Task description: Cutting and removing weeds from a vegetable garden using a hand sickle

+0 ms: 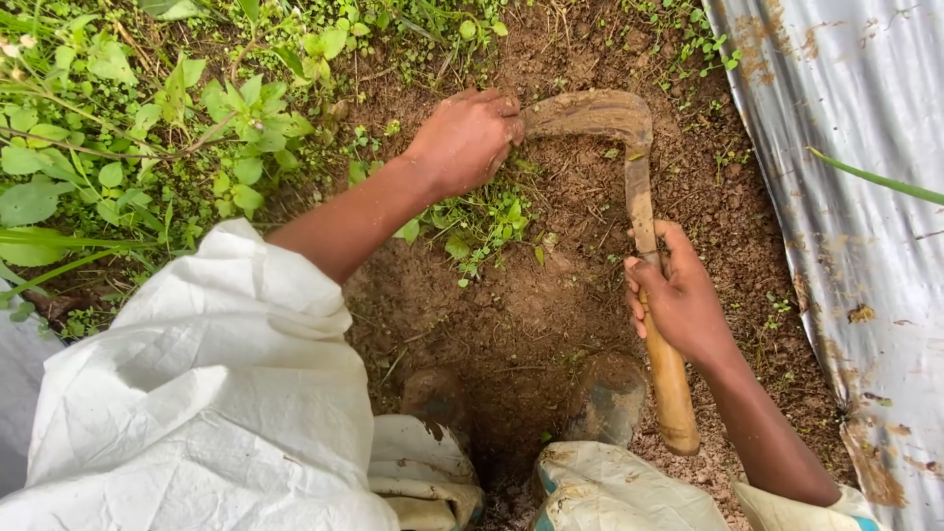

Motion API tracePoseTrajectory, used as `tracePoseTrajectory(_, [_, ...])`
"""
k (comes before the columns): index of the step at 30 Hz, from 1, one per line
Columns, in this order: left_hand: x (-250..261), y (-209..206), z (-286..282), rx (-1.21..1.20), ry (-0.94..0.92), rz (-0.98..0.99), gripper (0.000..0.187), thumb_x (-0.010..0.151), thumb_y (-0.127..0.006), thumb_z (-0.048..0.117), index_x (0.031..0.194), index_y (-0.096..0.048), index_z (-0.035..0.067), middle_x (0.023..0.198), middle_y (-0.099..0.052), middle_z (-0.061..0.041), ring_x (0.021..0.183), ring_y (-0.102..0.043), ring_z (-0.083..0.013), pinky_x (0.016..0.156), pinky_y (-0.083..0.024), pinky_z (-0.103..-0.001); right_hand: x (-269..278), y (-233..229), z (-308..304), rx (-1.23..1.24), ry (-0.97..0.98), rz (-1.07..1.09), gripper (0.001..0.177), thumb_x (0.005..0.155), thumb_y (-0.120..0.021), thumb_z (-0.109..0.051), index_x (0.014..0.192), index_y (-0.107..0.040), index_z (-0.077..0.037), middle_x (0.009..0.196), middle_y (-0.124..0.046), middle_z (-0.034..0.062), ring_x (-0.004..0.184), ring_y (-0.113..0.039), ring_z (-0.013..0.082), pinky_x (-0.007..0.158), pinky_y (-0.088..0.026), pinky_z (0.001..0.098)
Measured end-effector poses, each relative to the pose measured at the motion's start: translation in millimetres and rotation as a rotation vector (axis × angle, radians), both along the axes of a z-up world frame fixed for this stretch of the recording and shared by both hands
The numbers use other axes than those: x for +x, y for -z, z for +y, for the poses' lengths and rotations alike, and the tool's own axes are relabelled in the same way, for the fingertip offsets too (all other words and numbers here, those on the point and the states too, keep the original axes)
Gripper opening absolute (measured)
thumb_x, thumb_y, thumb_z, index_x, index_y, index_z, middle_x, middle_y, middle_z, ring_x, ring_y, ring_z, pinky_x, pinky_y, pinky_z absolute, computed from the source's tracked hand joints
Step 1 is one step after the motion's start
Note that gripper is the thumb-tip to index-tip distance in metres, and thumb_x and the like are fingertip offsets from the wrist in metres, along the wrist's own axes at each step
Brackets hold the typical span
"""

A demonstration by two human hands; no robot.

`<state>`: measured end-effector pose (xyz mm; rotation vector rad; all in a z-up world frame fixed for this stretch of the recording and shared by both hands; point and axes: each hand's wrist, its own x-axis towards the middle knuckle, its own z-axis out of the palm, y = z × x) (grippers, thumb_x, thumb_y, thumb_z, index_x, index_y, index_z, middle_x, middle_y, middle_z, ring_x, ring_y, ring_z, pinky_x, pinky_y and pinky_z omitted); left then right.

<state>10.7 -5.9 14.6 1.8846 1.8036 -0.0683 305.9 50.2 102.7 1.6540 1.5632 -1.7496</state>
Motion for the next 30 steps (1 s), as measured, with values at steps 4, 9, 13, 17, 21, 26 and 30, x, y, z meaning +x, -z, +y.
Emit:
tracePoseTrajectory(4, [5, -36, -12, -0.007, 0.006, -0.032, 0.016, 0.096, -0.064, 0.01, 0.103, -0.079, 0.01, 0.118, -0.076, -0.015, 0.118, -0.069, -0.0313, 0.113, -0.045, -0.052, 20, 2, -7, 0.044, -0.014, 0.25, 0.051, 0.097, -0.039, 0.01, 0.147, -0.036, 0.005, 0.068, -0.053, 0.0146, 0.042, -0.053, 0.0212, 0.033, -0.051, 0.0349])
tracePoseTrajectory(9, [13, -56, -22, -0.08, -0.021, -0.099, 0.026, 0.098, -0.062, 0.024, 0.112, -0.077, 0.009, 0.126, -0.071, -0.017, 0.126, -0.063, -0.0348, 0.113, -0.042, -0.056, 25, -15, -13, 0.027, -0.069, 0.121, 0.057, 0.099, -0.04, 0.007, 0.155, -0.031, 0.001, 0.075, -0.057, 0.0203, 0.047, -0.052, 0.0235, 0.044, -0.052, 0.039])
tracePoseTrajectory(13, [21, -79, -19, -0.088, 0.107, -0.119, 0.046, 0.107, -0.041, 0.033, 0.136, -0.064, 0.006, 0.14, -0.062, -0.02, 0.137, -0.053, -0.0355, 0.117, -0.037, -0.055, 30, -17, -16, -0.002, -0.054, 0.13, 0.06, 0.1, -0.039, 0.006, 0.158, -0.027, 0.0, 0.076, -0.055, 0.0167, 0.051, -0.055, 0.0237, 0.046, -0.054, 0.0395])
tracePoseTrajectory(17, [35, -76, -25, -0.162, 0.278, 0.016, 0.056, 0.108, -0.034, 0.046, 0.14, -0.06, 0.008, 0.146, -0.059, -0.017, 0.139, -0.053, -0.0315, 0.118, -0.037, -0.052, 39, 3, -14, -0.001, -0.045, 0.161, 0.057, 0.1, -0.039, 0.005, 0.156, -0.029, 0.001, 0.076, -0.055, 0.0151, 0.049, -0.056, 0.022, 0.044, -0.055, 0.0386])
tracePoseTrajectory(21, [38, -65, -30, -0.204, 0.273, 0.035, 0.057, 0.109, -0.034, 0.044, 0.14, -0.06, 0.004, 0.142, -0.061, -0.019, 0.139, -0.053, -0.0332, 0.116, -0.04, -0.051, 44, 7, -10, 0.009, 0.033, 0.299, 0.052, 0.097, -0.044, 0.006, 0.149, -0.034, 0.002, 0.075, -0.052, 0.0162, 0.047, -0.057, 0.0214, 0.033, -0.055, 0.0353])
tracePoseTrajectory(26, [40, -52, -33, -0.255, 0.199, 0.025, 0.055, 0.109, -0.037, 0.043, 0.134, -0.064, 0.003, 0.135, -0.065, -0.021, 0.135, -0.057, -0.0349, 0.116, -0.043, -0.052, 48, 6, -5, 0.047, 0.046, 0.364, 0.051, 0.096, -0.046, 0.007, 0.145, -0.036, 0.006, 0.075, -0.054, 0.0179, 0.046, -0.058, 0.0202, 0.03, -0.056, 0.0334])
tracePoseTrajectory(30, [39, -38, -36, -0.305, 0.174, 0.027, 0.053, 0.109, -0.039, 0.042, 0.124, -0.07, 0.001, 0.131, -0.068, -0.022, 0.133, -0.059, -0.035, 0.117, -0.042, -0.053, 48, 5, 1, 0.064, 0.047, 0.379, 0.053, 0.095, -0.047, 0.006, 0.146, -0.035, 0.007, 0.076, -0.056, 0.0192, 0.046, -0.059, 0.0198, 0.03, -0.057, 0.033])
